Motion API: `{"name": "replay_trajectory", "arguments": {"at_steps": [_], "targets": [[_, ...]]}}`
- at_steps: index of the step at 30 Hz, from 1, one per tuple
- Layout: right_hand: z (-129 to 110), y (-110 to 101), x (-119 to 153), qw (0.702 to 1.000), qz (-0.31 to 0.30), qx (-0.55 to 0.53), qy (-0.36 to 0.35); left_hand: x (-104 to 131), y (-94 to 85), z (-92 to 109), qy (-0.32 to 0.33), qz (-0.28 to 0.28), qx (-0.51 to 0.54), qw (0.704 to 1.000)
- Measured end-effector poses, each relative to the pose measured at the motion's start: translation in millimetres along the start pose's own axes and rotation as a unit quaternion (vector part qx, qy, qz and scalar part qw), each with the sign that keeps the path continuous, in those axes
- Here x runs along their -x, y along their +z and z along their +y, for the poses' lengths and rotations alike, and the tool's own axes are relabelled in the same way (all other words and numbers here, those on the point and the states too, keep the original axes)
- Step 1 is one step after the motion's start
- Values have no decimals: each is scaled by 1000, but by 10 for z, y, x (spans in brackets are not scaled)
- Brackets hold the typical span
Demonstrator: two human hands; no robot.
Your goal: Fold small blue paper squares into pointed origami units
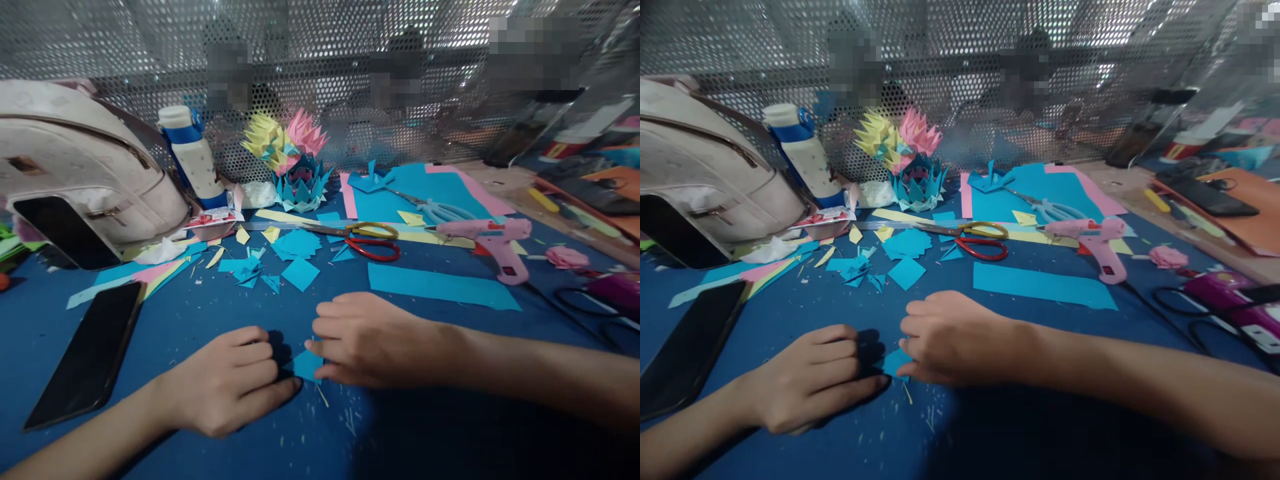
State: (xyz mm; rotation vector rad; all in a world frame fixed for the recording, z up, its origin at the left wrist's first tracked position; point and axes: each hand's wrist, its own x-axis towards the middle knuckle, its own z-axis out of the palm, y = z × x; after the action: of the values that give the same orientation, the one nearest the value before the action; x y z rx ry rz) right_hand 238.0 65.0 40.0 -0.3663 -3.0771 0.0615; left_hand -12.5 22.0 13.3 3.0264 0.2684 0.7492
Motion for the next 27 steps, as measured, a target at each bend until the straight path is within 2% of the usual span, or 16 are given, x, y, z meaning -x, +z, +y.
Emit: {"name": "replay_trajectory", "arguments": {"at_steps": [4, 10, 14, 17, 27], "targets": [[5, 110, -40, 998, 69, 4, -9, 23, 21, -1, -2, -10, -15, 1000], [95, 203, -55, 992, 90, -78, 47, 86, 92, -23, -38, -36, -32, 998], [154, 208, -73, 972, 61, -184, 137, 106, 108, -30, -57, -57, -31, 996], [182, 195, -88, 962, 25, -210, 175, 98, 107, -26, -61, -61, -27, 996], [184, 130, -90, 951, -10, -244, 188, 58, 90, -38, -75, -56, -4, 996]]}}
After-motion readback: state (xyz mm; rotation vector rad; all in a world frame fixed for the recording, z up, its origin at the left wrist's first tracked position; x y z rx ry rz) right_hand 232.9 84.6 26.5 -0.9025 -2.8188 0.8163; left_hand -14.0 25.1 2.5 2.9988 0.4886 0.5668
